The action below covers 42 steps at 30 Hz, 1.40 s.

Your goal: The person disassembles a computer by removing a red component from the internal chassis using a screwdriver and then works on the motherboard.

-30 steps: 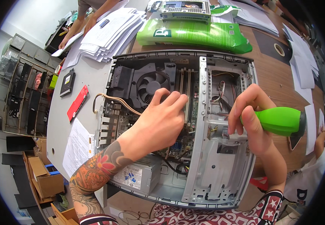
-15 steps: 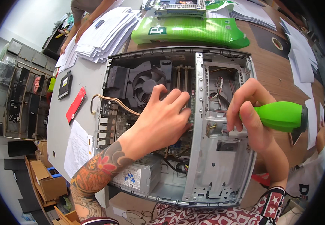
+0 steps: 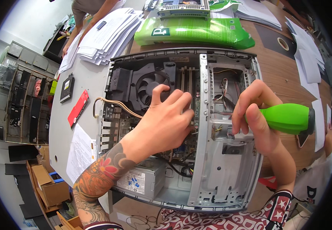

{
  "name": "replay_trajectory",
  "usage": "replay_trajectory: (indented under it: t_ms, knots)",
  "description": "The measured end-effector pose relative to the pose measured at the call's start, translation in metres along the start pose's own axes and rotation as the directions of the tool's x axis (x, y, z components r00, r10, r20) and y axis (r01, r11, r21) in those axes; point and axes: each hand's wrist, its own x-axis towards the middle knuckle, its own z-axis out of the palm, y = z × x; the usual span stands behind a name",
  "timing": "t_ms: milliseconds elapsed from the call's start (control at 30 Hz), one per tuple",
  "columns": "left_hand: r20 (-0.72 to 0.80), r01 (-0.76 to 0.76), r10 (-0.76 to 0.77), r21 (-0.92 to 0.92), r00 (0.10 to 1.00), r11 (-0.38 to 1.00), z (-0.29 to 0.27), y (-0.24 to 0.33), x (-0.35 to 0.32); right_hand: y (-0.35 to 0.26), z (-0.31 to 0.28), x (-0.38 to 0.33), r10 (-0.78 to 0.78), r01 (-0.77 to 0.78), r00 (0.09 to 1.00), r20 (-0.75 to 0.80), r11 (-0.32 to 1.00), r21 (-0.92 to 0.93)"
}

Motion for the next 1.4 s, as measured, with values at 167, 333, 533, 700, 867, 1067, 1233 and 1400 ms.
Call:
replay_trajectory:
  t_ms: [167, 333, 533, 700, 867, 1067, 1233, 1400]
  knots:
    - [0.067, -0.01, 0.011, -0.015, 0.998, 1.0, -0.003, -0.003, 0.0, -0.002, -0.001, -0.001, 0.019, -0.019, 1.0, 0.011, 1.0, 0.003]
    - [0.085, -0.03, 0.031, -0.016, 0.996, 0.999, -0.001, -0.002, 0.0, -0.002, -0.001, -0.001, 0.018, -0.019, 1.0, 0.018, 1.0, 0.008]
    - [0.056, -0.061, 0.063, -0.037, 0.996, 0.997, 0.001, -0.002, -0.001, -0.001, -0.002, 0.0, 0.022, -0.021, 1.0, 0.015, 1.0, -0.02]
    - [0.033, -0.062, 0.064, -0.063, 0.997, 0.996, 0.003, -0.001, 0.001, 0.002, -0.004, 0.0, -0.018, 0.02, 1.0, 0.023, 0.998, -0.055]
    - [0.014, -0.066, 0.067, -0.043, 0.998, 0.997, 0.003, -0.006, -0.004, 0.008, 0.0, 0.002, -0.047, 0.049, 0.999, 0.022, 0.997, -0.053]
    - [0.066, -0.048, 0.052, -0.062, 0.996, 0.997, -0.013, -0.012, -0.002, 0.003, -0.003, -0.002, -0.055, 0.055, 0.998, 0.008, 0.998, -0.029]
    - [0.133, -0.04, 0.042, -0.016, 0.99, 0.999, -0.008, -0.012, -0.004, 0.001, 0.0, 0.0, 0.002, -0.002, 1.0, 0.025, 1.0, 0.011]
    - [0.137, -0.032, 0.031, 0.007, 0.99, 0.999, -0.009, -0.009, -0.001, -0.002, -0.003, 0.0, 0.034, -0.034, 0.999, 0.018, 0.999, -0.003]
